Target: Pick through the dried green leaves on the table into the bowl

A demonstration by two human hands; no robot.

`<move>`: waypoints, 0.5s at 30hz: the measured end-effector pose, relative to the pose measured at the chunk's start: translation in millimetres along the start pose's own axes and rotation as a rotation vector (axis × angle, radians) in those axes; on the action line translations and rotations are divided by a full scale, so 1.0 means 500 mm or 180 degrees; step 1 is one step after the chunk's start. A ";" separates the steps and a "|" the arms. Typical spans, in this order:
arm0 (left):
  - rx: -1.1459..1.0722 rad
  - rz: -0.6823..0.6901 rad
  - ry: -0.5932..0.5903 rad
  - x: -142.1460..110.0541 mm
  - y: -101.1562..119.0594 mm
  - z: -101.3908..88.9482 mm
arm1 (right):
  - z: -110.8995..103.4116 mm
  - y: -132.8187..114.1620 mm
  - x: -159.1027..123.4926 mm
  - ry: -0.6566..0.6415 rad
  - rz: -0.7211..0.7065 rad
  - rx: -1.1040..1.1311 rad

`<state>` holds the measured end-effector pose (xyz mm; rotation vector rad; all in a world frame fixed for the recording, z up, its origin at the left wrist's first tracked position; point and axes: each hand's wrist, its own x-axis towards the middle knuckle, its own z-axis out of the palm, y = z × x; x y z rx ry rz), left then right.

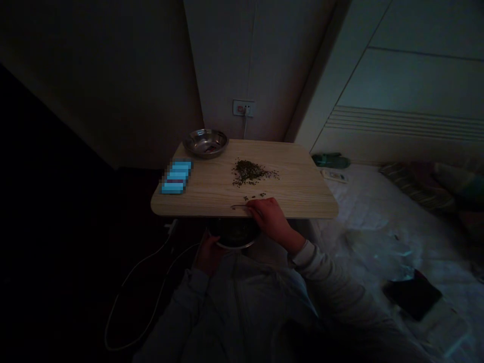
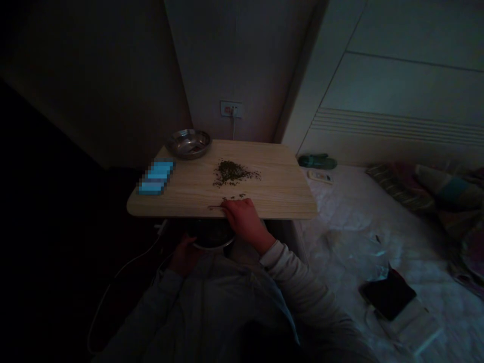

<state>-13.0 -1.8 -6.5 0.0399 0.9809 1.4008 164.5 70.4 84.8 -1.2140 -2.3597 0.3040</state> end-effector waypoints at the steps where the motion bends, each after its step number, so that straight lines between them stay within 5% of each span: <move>1: 0.0015 -0.0010 -0.0010 0.000 0.000 0.000 | 0.001 -0.002 -0.004 0.0016 -0.0018 0.0037; 10: 0.0072 0.0066 0.0038 -0.004 0.002 0.003 | 0.006 -0.011 -0.034 0.0180 -0.0099 0.0295; 15: 0.0064 0.0092 0.0017 -0.005 0.003 0.005 | -0.001 0.020 -0.030 0.0616 0.0357 0.0712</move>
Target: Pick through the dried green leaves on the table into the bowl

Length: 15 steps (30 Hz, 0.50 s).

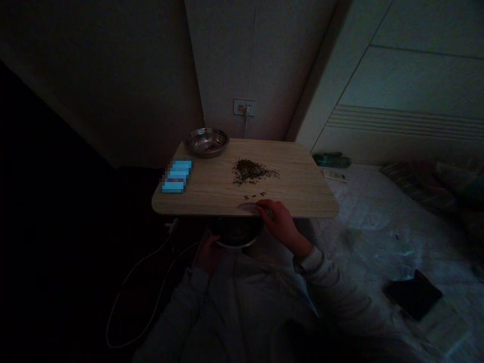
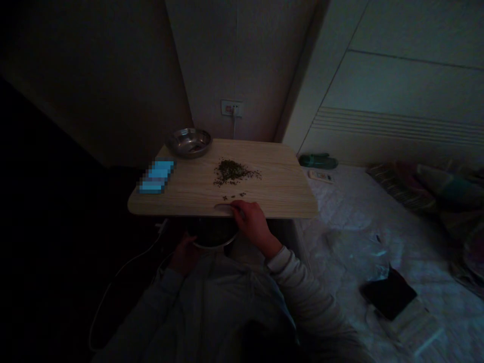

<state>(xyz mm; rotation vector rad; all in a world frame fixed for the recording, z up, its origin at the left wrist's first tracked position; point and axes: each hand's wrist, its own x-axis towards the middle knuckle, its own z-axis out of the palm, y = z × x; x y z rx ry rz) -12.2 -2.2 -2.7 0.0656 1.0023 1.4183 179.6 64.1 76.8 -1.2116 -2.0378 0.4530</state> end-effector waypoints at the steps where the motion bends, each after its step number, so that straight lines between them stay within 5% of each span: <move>1: -0.0004 -0.0010 0.0008 0.000 0.000 0.001 | -0.003 0.009 0.005 0.0148 0.0175 0.0096; 7: 0.0018 -0.0102 0.0065 0.001 0.001 0.000 | -0.015 0.045 0.040 0.0568 0.0890 0.0298; 15: 0.0093 -0.0057 -0.0044 -0.001 -0.001 -0.005 | 0.011 0.026 0.043 0.0255 0.0760 0.0284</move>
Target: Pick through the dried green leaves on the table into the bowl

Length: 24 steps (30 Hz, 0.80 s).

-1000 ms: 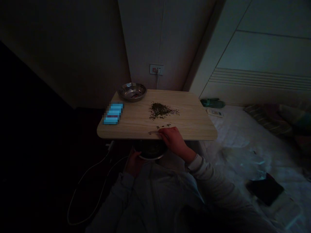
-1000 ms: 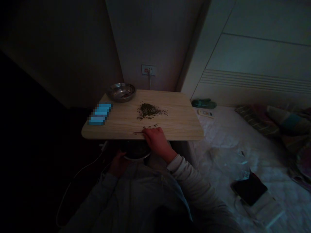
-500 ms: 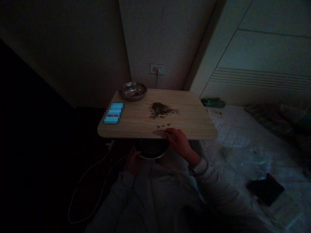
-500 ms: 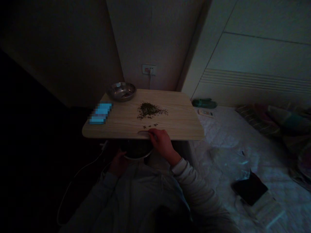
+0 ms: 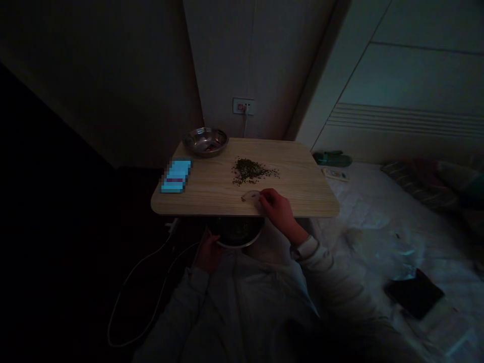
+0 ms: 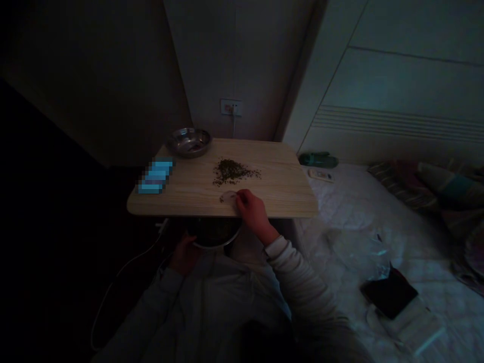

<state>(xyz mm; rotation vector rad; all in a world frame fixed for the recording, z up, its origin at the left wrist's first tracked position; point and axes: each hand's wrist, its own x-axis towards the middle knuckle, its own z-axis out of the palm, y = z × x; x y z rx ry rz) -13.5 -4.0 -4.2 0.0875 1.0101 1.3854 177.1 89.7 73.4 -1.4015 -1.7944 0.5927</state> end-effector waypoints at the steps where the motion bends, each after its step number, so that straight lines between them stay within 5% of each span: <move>1: -0.0001 0.0009 -0.0006 0.000 0.000 0.000 | 0.002 -0.001 -0.002 -0.0032 -0.0035 0.0026; 24: -0.0080 0.0005 0.0136 -0.004 0.002 0.010 | 0.007 -0.016 -0.014 -0.0204 -0.0112 0.0199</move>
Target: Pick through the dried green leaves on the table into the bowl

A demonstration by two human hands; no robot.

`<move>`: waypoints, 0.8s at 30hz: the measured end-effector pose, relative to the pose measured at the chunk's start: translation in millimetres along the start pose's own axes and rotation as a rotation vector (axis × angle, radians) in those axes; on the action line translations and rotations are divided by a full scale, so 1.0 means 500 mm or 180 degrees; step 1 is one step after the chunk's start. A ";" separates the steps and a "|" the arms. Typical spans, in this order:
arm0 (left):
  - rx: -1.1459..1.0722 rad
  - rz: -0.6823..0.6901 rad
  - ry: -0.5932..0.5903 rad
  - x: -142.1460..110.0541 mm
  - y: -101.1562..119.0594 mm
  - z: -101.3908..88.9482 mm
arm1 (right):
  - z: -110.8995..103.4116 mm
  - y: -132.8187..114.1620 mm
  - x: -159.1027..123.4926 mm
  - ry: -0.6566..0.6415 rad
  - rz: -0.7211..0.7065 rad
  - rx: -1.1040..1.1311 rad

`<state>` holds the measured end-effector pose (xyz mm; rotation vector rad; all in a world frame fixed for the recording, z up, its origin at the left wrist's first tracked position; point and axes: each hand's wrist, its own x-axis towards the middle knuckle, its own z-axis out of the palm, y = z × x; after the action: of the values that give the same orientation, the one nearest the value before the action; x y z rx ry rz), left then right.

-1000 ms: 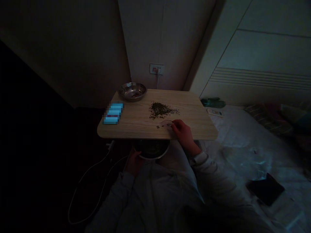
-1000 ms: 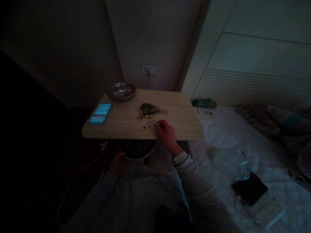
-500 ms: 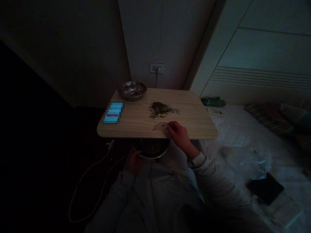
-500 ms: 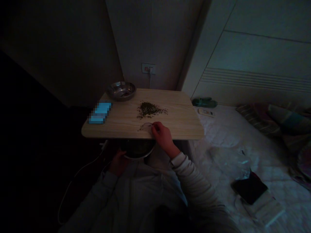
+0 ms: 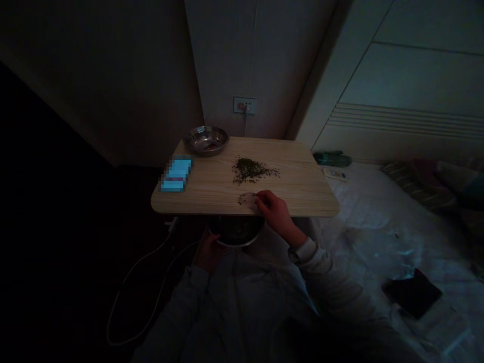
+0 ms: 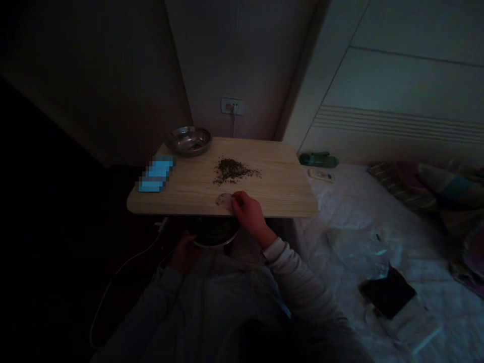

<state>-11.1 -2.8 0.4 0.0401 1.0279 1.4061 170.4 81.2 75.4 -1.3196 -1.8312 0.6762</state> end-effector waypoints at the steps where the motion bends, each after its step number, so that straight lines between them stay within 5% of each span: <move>1: -0.0007 -0.0017 0.0013 0.000 0.000 0.000 | 0.000 -0.001 -0.001 0.0003 -0.0008 0.0019; 24: 0.0023 0.0009 -0.0133 0.005 -0.004 -0.008 | 0.006 0.003 -0.009 -0.0172 -0.0146 -0.0112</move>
<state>-12.7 -3.3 -4.7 0.0760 0.9988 1.3986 169.5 77.7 71.5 -1.2893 -1.9186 0.6639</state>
